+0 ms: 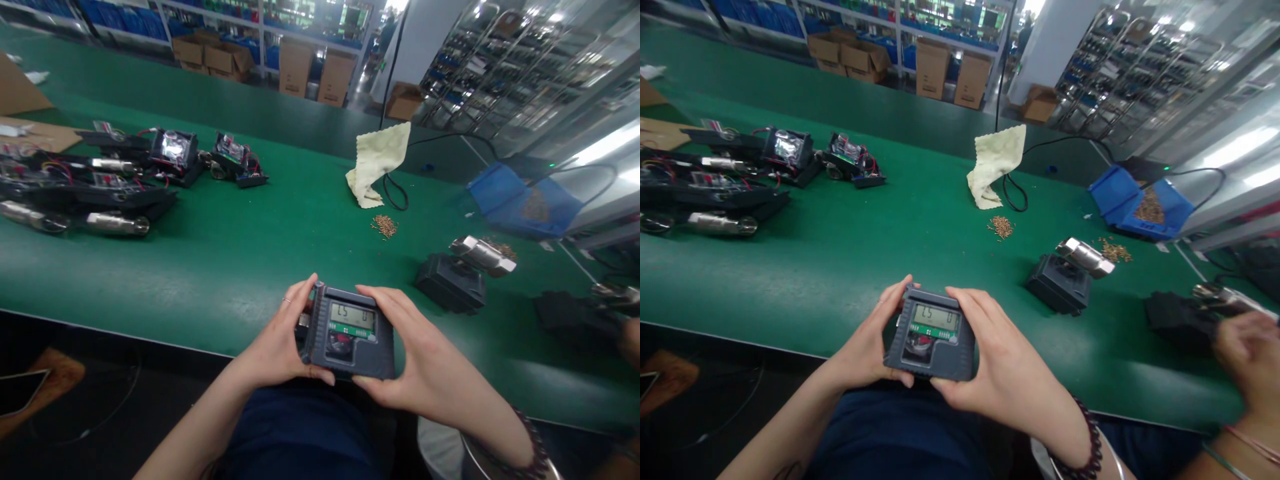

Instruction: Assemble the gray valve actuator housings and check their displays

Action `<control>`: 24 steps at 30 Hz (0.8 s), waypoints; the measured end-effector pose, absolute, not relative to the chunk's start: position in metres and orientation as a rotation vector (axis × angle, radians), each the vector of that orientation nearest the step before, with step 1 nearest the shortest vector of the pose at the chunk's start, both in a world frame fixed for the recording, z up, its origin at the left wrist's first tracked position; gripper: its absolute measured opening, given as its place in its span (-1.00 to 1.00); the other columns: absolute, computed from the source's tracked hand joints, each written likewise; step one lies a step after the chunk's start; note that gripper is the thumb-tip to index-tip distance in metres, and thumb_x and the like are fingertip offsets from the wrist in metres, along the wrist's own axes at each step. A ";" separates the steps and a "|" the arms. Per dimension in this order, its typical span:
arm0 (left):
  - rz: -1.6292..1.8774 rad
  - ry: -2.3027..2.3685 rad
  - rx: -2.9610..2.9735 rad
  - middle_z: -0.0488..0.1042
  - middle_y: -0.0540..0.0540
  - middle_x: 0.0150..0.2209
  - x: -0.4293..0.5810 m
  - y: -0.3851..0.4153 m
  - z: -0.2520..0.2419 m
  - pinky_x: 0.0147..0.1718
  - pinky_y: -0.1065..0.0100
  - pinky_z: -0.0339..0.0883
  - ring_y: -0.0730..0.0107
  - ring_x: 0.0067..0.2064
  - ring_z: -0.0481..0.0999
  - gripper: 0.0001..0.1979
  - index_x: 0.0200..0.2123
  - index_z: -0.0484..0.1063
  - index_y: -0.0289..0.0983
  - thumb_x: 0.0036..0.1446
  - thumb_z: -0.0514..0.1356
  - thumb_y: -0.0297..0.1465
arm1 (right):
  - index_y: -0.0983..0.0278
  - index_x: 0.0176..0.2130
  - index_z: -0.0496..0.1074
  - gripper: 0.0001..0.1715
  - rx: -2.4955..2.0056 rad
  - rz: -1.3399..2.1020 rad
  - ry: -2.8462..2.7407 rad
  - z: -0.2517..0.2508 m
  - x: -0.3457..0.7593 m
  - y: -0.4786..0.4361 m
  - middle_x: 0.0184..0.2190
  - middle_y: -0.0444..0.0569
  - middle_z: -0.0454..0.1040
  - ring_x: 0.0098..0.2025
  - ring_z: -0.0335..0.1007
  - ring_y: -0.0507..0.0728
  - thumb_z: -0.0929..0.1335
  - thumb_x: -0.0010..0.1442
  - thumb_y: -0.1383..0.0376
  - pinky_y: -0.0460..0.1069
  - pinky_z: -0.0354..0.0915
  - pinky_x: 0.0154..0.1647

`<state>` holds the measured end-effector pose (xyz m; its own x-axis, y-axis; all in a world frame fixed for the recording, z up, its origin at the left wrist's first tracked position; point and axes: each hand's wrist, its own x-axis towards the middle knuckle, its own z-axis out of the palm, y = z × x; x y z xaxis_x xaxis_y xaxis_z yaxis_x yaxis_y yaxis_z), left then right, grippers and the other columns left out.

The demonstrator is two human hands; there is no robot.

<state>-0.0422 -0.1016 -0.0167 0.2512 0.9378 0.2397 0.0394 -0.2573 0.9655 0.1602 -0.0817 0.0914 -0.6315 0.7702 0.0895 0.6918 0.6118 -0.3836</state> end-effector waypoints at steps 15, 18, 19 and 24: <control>1.138 0.950 1.503 0.03 -0.40 0.24 -0.040 -0.091 -0.011 0.11 -0.07 0.23 -0.04 0.09 0.32 0.25 0.33 -0.12 -0.31 -0.30 0.37 0.13 | 0.27 0.12 0.14 -0.21 -1.241 0.493 -2.594 0.092 0.159 -0.071 0.02 0.11 0.33 0.07 0.33 0.24 0.41 -0.09 0.27 0.12 0.35 0.09; 1.135 0.950 1.502 0.04 -0.40 0.23 -0.039 -0.090 -0.011 0.08 -0.06 0.26 0.00 0.04 0.35 0.27 0.33 -0.11 -0.33 -0.33 0.36 0.16 | 0.26 0.11 0.15 -0.23 -1.229 0.490 -2.601 0.094 0.160 -0.070 0.02 0.11 0.33 0.07 0.34 0.24 0.41 -0.08 0.29 0.12 0.36 0.07; 1.137 0.949 1.500 0.04 -0.40 0.22 -0.039 -0.090 -0.010 0.08 -0.06 0.26 0.02 0.03 0.35 0.27 0.32 -0.10 -0.33 -0.33 0.35 0.17 | 0.26 0.11 0.15 -0.23 -1.225 0.492 -2.603 0.094 0.160 -0.069 0.02 0.11 0.34 0.06 0.34 0.24 0.41 -0.08 0.29 0.12 0.36 0.07; 1.157 0.941 1.496 0.06 -0.41 0.21 -0.038 -0.087 -0.010 0.09 -0.03 0.25 0.03 0.03 0.35 0.27 0.32 -0.11 -0.36 -0.32 0.32 0.20 | 0.28 0.10 0.16 -0.24 -1.233 0.508 -2.604 0.096 0.157 -0.067 0.00 0.14 0.36 0.04 0.36 0.28 0.41 -0.09 0.28 0.16 0.36 0.06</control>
